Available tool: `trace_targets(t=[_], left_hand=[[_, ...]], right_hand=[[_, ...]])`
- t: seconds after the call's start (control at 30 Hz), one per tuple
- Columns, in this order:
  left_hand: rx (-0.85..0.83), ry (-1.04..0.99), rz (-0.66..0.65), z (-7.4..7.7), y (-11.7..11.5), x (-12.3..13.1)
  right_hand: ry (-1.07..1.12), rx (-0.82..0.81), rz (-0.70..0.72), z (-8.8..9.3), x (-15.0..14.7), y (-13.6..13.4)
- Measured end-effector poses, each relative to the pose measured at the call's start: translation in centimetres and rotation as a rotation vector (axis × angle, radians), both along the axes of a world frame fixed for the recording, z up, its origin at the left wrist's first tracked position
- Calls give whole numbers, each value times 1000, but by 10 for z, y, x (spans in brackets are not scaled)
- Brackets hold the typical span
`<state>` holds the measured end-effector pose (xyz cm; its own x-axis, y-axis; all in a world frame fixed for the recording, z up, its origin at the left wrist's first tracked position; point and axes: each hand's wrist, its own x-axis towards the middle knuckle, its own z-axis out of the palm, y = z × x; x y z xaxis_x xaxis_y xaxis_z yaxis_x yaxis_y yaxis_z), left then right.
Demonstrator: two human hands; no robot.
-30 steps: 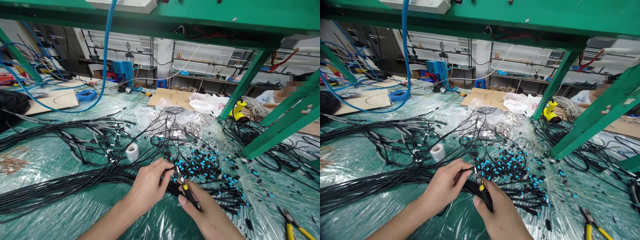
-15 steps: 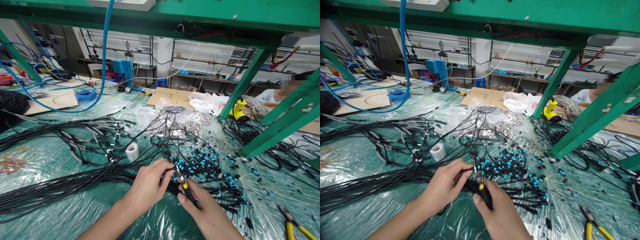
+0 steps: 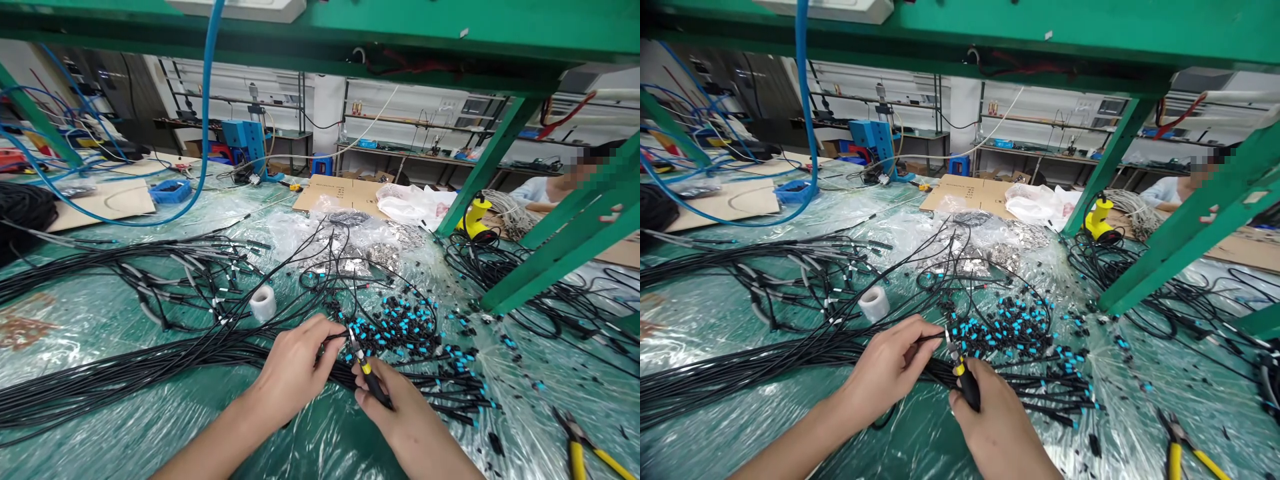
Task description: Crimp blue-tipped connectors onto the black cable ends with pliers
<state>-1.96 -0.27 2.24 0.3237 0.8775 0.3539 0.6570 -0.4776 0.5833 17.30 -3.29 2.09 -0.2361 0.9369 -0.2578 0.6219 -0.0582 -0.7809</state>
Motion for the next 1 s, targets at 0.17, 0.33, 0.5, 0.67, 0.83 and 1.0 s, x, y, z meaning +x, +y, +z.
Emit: trace_targets(t=[0.17, 0.33, 0.5, 0.67, 0.83, 1.0], left_hand=[[-13, -8, 8, 0, 0, 0], [-25, -12, 7, 0, -2, 0], [8, -17, 4, -1, -2, 0], [29, -27, -1, 0, -3, 1], [24, -37, 6, 3, -4, -1], [17, -83, 10, 5, -1, 1]], right_hand=[[79, -20, 53, 9, 4, -3], [79, -26, 64, 7, 3, -4], [41, 3, 36, -1, 3, -4], [-10, -13, 57, 1, 5, -4], [-79, 5, 15, 6, -2, -2], [-10, 45, 28, -9, 3, -1]])
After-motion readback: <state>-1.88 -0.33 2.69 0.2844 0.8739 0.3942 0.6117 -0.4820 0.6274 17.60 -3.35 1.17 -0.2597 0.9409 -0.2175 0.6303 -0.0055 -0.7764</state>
